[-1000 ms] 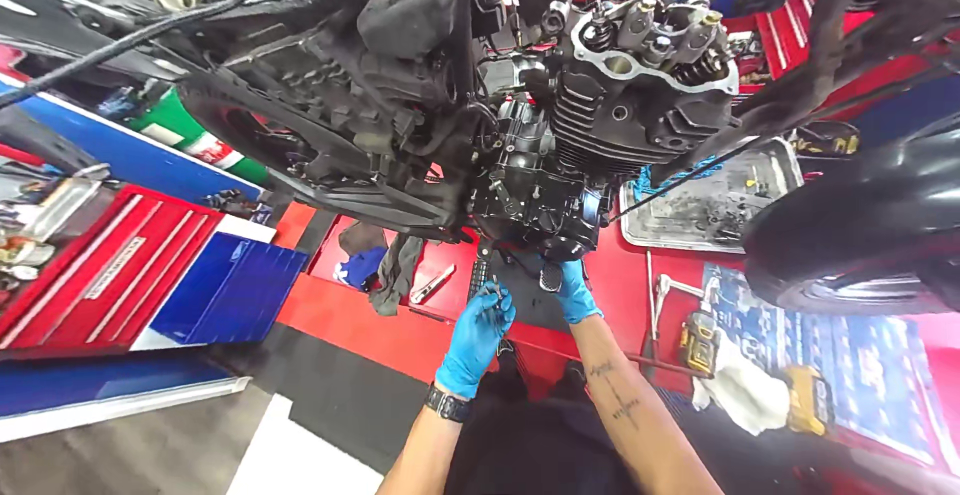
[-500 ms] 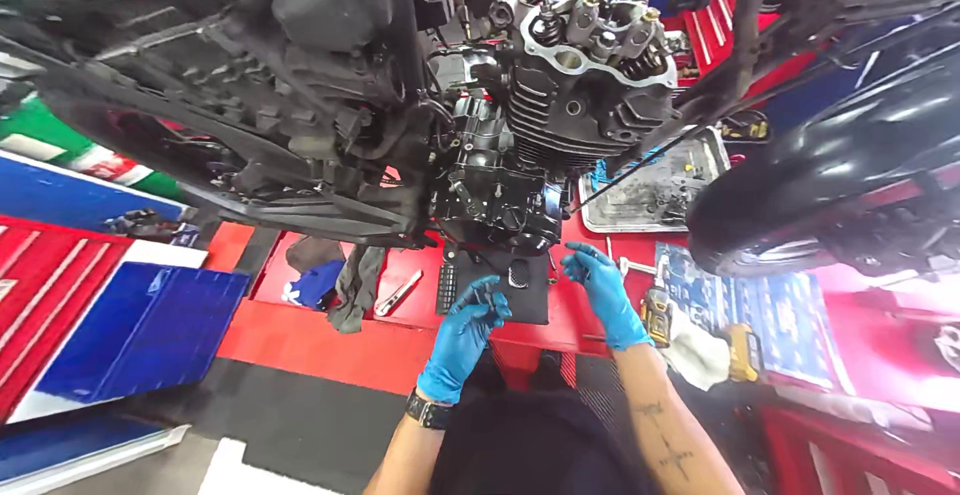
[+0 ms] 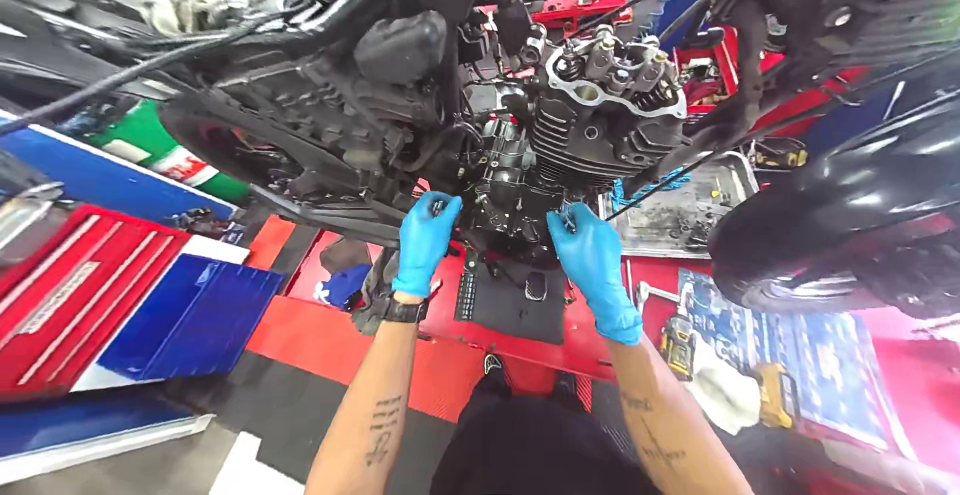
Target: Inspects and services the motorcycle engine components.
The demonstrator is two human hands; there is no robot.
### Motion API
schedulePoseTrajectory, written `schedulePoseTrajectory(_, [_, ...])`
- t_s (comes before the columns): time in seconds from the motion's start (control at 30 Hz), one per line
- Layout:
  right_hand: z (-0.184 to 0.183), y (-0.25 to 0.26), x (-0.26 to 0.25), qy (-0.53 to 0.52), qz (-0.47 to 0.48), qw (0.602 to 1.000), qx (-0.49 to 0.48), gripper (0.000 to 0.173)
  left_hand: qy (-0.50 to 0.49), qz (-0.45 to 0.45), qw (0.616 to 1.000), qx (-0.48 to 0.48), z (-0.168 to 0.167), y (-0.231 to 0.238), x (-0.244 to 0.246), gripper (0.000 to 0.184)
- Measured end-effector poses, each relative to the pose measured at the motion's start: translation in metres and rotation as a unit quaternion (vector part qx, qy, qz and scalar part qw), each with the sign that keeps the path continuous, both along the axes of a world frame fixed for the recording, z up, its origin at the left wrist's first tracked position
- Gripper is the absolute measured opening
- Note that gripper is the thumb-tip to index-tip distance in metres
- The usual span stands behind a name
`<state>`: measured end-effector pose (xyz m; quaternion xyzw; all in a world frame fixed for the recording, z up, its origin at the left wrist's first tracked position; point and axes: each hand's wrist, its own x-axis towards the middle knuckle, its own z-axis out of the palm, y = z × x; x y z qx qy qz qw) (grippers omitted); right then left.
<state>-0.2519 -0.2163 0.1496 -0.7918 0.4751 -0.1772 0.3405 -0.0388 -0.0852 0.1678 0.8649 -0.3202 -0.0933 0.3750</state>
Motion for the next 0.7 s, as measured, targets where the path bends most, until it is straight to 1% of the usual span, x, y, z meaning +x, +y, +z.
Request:
schedulePoseTrajectory(0.07, [-0.002,0.004,-0.007,-0.022,0.023,0.999,0.033,0.034,-0.001,-0.004,0.999,0.046,-0.003,-0.010,0.006,0.041])
schedulePoseTrajectory(0.13, [-0.008,0.007,-0.016,-0.072,0.037,0.994,0.072,0.028,0.004,0.005,0.997,0.077,-0.006,-0.014,0.008,0.043])
schedulePoseTrajectory(0.17, [-0.013,0.007,-0.023,-0.120,0.042,0.987,0.099,0.024,0.007,0.016,0.996,0.093,-0.007,-0.014,0.008,0.044])
schedulePoseTrajectory(0.2, [-0.019,0.008,-0.031,-0.193,0.048,0.970,0.139,0.020,0.013,0.023,0.994,0.108,-0.009,-0.013,0.010,0.045])
schedulePoseTrajectory(0.23, [-0.025,0.007,-0.037,-0.290,0.055,0.934,0.200,0.017,0.020,0.023,0.992,0.120,-0.010,-0.012,0.012,0.046])
schedulePoseTrajectory(0.27, [-0.028,0.007,-0.043,-0.384,0.068,0.880,0.271,0.017,0.023,0.018,0.991,0.131,-0.011,-0.011,0.014,0.046])
schedulePoseTrajectory(0.3, [-0.032,0.005,-0.049,-0.448,0.085,0.828,0.327,0.021,0.029,0.006,0.990,0.141,-0.012,-0.011,0.015,0.045])
schedulePoseTrajectory(0.33, [-0.035,0.002,-0.051,-0.484,0.104,0.792,0.357,0.028,0.034,-0.010,0.988,0.151,-0.012,-0.012,0.015,0.045])
schedulePoseTrajectory(0.37, [-0.037,-0.002,-0.051,-0.499,0.122,0.774,0.370,0.033,0.038,-0.026,0.986,0.159,-0.011,-0.013,0.015,0.044])
schedulePoseTrajectory(0.4, [-0.034,-0.005,-0.047,-0.504,0.127,0.770,0.369,0.034,0.039,-0.042,0.985,0.164,-0.010,-0.013,0.016,0.042])
schedulePoseTrajectory(0.43, [-0.028,-0.007,-0.041,-0.499,0.115,0.781,0.357,0.032,0.044,-0.054,0.985,0.158,-0.009,-0.012,0.017,0.040])
schedulePoseTrajectory(0.5, [-0.010,-0.009,-0.025,-0.465,0.083,0.826,0.307,0.026,0.088,-0.067,0.987,0.115,-0.010,0.000,0.018,0.033])
schedulePoseTrajectory(0.53, [-0.003,-0.009,-0.017,-0.439,0.083,0.855,0.265,0.024,0.128,-0.072,0.986,0.073,-0.013,0.009,0.018,0.027])
schedulePoseTrajectory(0.57, [0.002,-0.009,-0.008,-0.404,0.090,0.887,0.205,0.022,0.193,-0.079,0.978,0.011,-0.016,0.018,0.016,0.022])
schedulePoseTrajectory(0.6, [0.005,-0.009,0.001,-0.355,0.100,0.920,0.130,0.022,0.274,-0.086,0.956,-0.061,-0.019,0.027,0.014,0.021])
schedulePoseTrajectory(0.63, [0.006,-0.009,0.009,-0.290,0.103,0.950,0.057,0.024,0.352,-0.091,0.922,-0.129,-0.023,0.034,0.011,0.024])
schedulePoseTrajectory(0.67, [0.008,-0.009,0.017,-0.221,0.100,0.970,0.001,0.028,0.413,-0.093,0.887,-0.186,-0.029,0.040,0.009,0.028])
schedulePoseTrajectory(0.7, [0.007,-0.010,0.025,-0.166,0.095,0.981,-0.033,0.031,0.456,-0.094,0.854,-0.233,-0.035,0.043,0.008,0.030])
